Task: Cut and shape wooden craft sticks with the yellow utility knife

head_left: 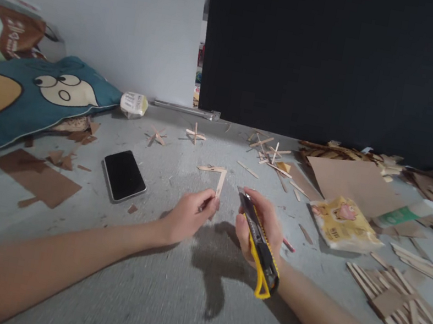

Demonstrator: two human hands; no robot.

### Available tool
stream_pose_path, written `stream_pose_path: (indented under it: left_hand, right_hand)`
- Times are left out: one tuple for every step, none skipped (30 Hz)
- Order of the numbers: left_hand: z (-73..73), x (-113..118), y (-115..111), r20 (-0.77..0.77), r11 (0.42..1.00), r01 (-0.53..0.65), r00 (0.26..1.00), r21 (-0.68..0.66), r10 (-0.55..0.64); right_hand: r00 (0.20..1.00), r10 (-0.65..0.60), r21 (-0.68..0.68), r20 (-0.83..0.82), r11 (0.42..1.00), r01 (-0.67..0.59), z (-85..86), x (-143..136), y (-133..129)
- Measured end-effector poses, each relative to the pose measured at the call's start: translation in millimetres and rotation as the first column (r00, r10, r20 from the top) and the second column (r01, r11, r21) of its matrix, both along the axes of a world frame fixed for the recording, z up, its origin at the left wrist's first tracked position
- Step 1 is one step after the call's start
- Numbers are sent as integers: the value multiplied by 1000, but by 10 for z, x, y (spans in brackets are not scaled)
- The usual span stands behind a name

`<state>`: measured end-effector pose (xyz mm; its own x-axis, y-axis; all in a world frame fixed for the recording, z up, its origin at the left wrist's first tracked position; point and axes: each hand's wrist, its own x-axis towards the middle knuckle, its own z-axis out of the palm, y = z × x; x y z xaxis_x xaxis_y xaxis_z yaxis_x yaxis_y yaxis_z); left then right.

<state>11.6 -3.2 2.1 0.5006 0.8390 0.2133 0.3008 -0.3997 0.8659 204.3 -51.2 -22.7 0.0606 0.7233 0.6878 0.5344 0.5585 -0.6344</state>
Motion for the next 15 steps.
stream_pose_path:
  left_hand:
    - [1, 0, 2, 15, 1000, -5, 1000, -13, 6]
    - [0, 2, 4, 28, 1000, -7, 1000, -30, 7]
    - [-2, 5, 6, 38, 999, -5, 999, -49, 7]
    - [-5, 8, 8, 45, 998, -2, 999, -66, 5]
    - [-7, 11, 9, 49, 997, 1, 999, -79, 3]
    - [-9, 13, 10, 48, 996, 5, 999, -88, -1]
    - [-11, 15, 10, 44, 996, 6, 999, -91, -2]
    - [-11, 16, 10, 37, 996, 5, 999, -91, -1]
    - [-11, 17, 10, 28, 996, -1, 1000, -88, 3]
    - [-10, 17, 10, 20, 997, -6, 1000, -83, 8]
    - [-9, 17, 10, 12, 997, -12, 1000, -73, 13]
    - [-8, 18, 10, 6, 998, -17, 1000, -59, 17]
    - [-8, 18, 10, 0, 999, -18, 1000, -44, 18]
    - [-9, 19, 9, -6, 999, -17, 1000, -30, 17]
    - [-10, 19, 9, -13, 1000, -13, 1000, -20, 13]
  right_hand:
    - [1000, 5, 23, -5, 1000, -5, -18, -9, 6]
    - [1000, 14, 45, -5, 999, -14, -32, -18, 15]
    - [1000, 29, 72, 6, 997, -29, -40, -25, 25]
    - [999, 45, 103, 29, 994, -48, -41, -29, 34]
    - [997, 58, 132, 59, 989, -66, -35, -28, 42]
    - [994, 68, 159, 85, 984, -80, -23, -22, 47]
    - [991, 80, 175, 103, 980, -97, -7, -14, 48]
    - [989, 95, 183, 111, 976, -115, 10, -5, 46]
    - [987, 108, 183, 115, 975, -128, 27, 3, 41]
    - [985, 123, 172, 124, 975, -143, 40, 8, 33]
    - [983, 127, 157, 130, 977, -147, 47, 8, 24]
    - [983, 126, 135, 131, 980, -144, 47, 3, 16]
    - [985, 119, 108, 122, 985, -132, 41, -6, 9]
    - [989, 103, 84, 102, 990, -112, 28, -18, 6]
    - [994, 86, 68, 74, 994, -91, 9, -32, 6]
